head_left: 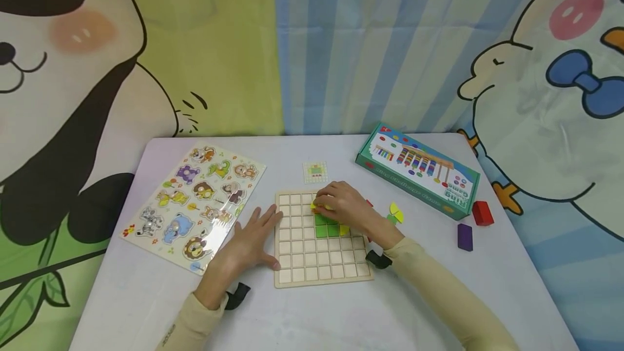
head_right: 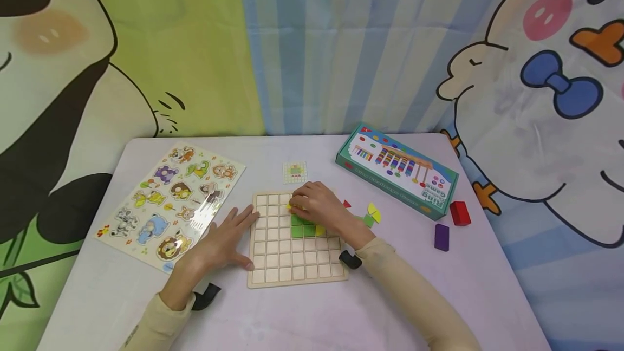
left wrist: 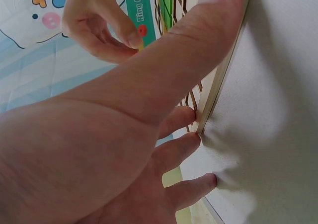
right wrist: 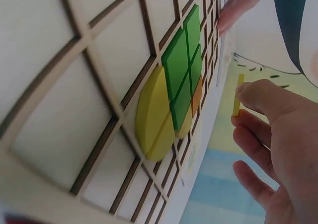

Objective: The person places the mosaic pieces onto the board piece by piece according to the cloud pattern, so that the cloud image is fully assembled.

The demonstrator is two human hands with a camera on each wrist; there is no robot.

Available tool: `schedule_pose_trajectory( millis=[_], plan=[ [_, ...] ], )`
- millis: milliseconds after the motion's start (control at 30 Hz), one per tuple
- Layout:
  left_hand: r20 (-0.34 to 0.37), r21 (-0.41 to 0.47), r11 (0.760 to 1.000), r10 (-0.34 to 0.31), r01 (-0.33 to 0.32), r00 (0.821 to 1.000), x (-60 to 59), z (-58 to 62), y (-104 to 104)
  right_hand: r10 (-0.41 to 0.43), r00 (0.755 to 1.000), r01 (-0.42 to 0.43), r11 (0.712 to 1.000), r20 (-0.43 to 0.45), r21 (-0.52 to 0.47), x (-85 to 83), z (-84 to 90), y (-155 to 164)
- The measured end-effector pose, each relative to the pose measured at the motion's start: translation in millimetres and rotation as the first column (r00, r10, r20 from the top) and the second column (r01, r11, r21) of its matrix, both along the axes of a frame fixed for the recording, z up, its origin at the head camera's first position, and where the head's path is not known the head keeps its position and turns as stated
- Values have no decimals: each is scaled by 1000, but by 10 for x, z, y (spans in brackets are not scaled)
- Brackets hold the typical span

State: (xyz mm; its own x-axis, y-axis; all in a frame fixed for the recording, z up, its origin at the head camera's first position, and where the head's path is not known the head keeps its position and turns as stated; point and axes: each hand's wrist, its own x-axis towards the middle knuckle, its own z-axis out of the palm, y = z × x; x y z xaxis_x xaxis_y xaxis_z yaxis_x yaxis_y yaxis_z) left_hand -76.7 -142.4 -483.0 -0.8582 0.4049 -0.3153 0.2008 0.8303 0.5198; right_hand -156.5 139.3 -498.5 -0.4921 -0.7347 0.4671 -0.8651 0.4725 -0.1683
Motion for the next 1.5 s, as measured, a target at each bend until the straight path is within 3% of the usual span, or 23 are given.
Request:
schedule_pose_trajectory(
  millis=[267, 533, 967, 1133, 1333, 1500],
  plan=[
    [4, -1, 1000, -5, 5, 1000, 14, -2, 24, -8, 997, 1, 997, 80, 81, 24, -128, -114],
    [5, -10, 1000, -1, 1, 1000, 13, 5, 27, -66, 985, 44, 989, 157, 139, 59, -153, -152],
    [2, -5, 1000, -3, 3, 1000, 18, 5, 26, -95, 984, 74, 987, 148, 143, 89, -151, -178],
    [1, -5, 1000, -7, 7, 1000, 20, -9, 23, -80, 991, 62, 986, 108, 157, 110, -158, -170],
    [1, -6, 1000, -3, 3, 1000, 11, -10, 17, -85, 986, 77, 995, 142, 61, 131, -104, -82],
    [-7, -14, 1000, 2, -2, 1000, 1, -14, 7, -119, 987, 115, 992, 109, 41, 128, -3, 87]
  ],
)
